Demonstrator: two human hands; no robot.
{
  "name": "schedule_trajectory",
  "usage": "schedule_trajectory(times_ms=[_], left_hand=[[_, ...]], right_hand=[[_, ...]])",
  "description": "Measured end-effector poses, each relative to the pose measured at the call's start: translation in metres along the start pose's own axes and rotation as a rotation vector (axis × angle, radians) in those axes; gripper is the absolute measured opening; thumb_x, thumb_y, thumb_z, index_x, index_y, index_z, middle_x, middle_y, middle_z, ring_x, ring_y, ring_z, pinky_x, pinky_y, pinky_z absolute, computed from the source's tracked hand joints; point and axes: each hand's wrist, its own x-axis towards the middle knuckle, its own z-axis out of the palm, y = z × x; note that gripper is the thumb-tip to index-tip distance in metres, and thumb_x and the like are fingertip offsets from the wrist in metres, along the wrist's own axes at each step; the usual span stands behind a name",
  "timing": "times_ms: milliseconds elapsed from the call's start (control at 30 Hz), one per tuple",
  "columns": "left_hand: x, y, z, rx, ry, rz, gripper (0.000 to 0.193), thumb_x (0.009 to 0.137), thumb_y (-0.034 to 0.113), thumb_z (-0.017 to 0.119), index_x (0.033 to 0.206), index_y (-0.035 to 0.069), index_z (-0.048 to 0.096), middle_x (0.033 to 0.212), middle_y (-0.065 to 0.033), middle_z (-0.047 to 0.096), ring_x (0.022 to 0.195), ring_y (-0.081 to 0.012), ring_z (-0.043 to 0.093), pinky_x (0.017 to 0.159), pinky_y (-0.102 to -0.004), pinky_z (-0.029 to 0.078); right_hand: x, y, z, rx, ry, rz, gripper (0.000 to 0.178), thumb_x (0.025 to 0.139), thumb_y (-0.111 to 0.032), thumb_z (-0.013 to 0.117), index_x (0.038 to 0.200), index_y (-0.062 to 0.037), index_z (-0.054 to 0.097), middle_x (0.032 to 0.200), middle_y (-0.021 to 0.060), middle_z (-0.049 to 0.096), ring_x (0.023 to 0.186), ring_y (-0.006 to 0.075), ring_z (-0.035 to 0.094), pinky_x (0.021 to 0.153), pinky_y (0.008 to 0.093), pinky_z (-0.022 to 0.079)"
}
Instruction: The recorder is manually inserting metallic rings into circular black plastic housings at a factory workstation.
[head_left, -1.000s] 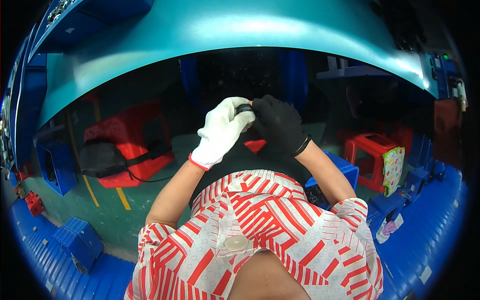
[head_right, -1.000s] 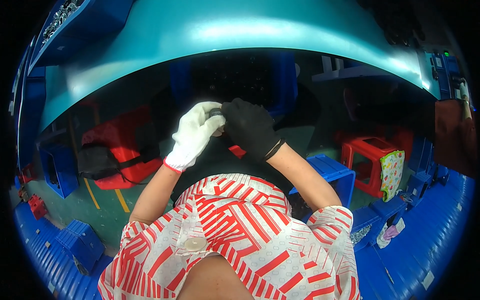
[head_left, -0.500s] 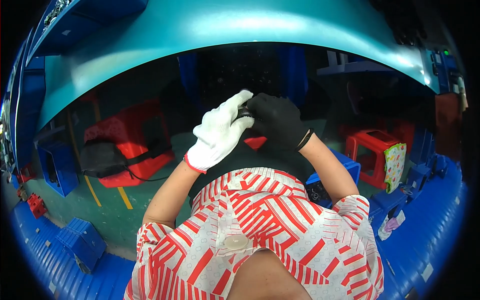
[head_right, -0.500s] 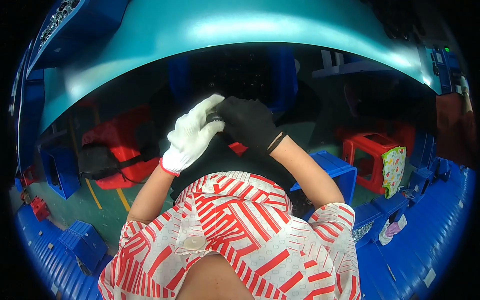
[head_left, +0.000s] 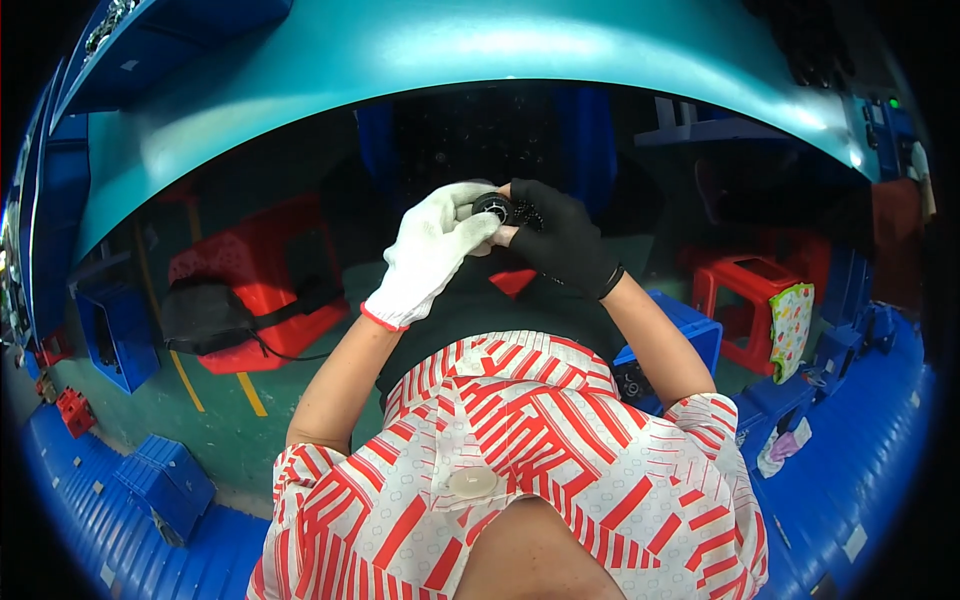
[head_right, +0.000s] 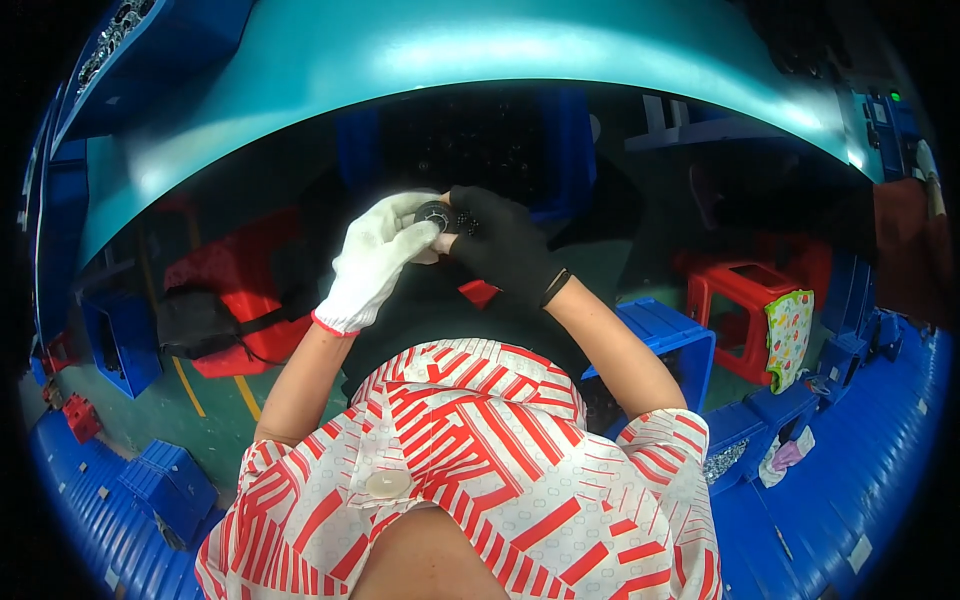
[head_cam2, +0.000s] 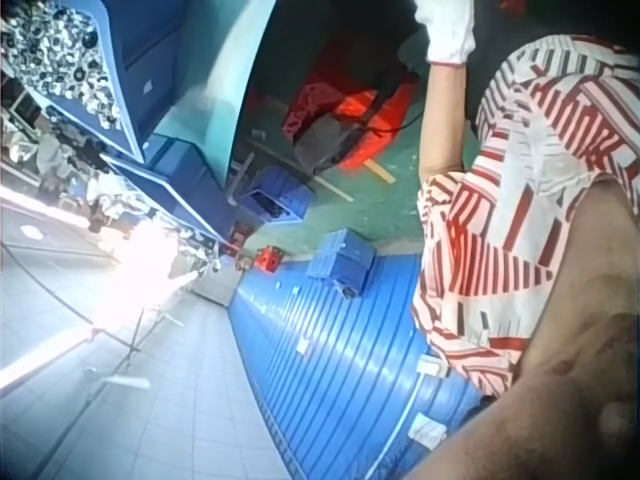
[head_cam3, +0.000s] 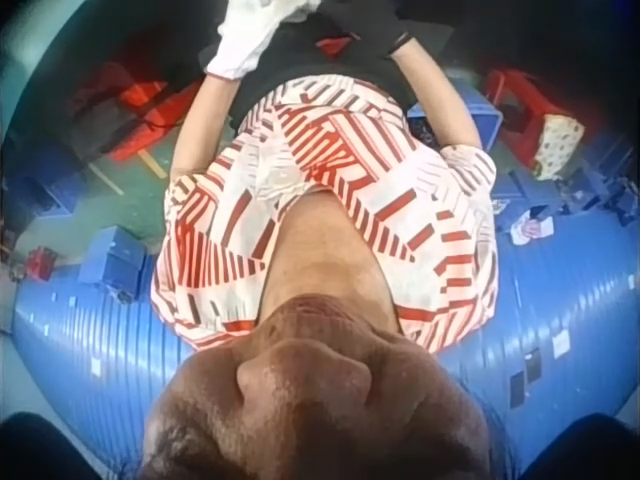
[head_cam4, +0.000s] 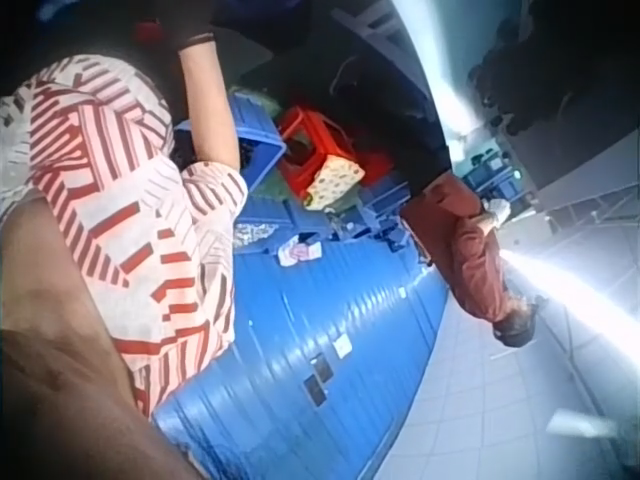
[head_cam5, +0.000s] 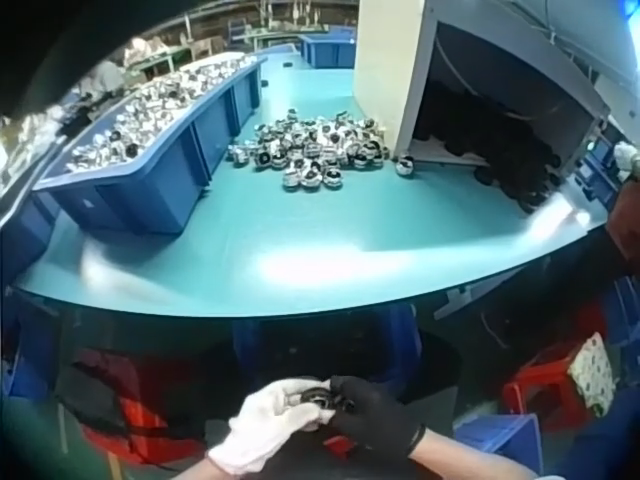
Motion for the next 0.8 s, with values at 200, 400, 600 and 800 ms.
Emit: schedule_trajectory(times_ms=[200,400,600,800], left_hand=[[0.001,0.010,-0.003,0.389,0.001,0.027,0.042,0.087,0.013,0.063,0.123,-0.006,0.051,0.105,-0.0164,0.064,0.090,-0.0182,0.065,0.080,-0.0272,0.053],[0.000,0.000,0.004,0.050,0.004,0.011,0.041,0.086,0.008,0.063,0.123,-0.005,0.052,0.104,-0.0156,0.064,0.091,-0.0171,0.065,0.082,-0.0274,0.052],[-0.002,0.007,0.013,0.265,0.050,0.067,0.040,0.083,0.005,0.064,0.120,-0.006,0.053,0.097,-0.0137,0.066,0.085,-0.0160,0.066,0.079,-0.0255,0.053],[0.002,0.011,0.010,0.313,0.042,-0.003,0.038,0.084,0.004,0.063,0.119,-0.006,0.054,0.095,-0.0124,0.066,0.081,-0.0153,0.066,0.075,-0.0249,0.055]], right_hand=[[0.004,0.000,-0.008,-0.176,-0.084,-0.146,0.046,0.073,-0.019,0.076,0.113,-0.0028,0.059,0.101,0.0156,0.065,0.089,0.0287,0.065,0.079,0.0340,0.051],[0.001,-0.005,0.000,-0.141,-0.042,-0.034,0.038,0.075,-0.018,0.075,0.106,-0.0036,0.060,0.097,0.0157,0.065,0.086,0.0304,0.065,0.074,0.0351,0.051],[0.005,-0.009,-0.005,-0.347,-0.128,-0.183,0.034,0.075,-0.022,0.075,0.101,-0.0053,0.062,0.092,0.0143,0.067,0.080,0.0318,0.066,0.068,0.0374,0.053],[0.000,-0.010,0.001,-0.556,-0.050,-0.288,0.033,0.075,-0.028,0.075,0.098,-0.0081,0.063,0.086,0.0112,0.068,0.071,0.0289,0.067,0.061,0.0367,0.052]])
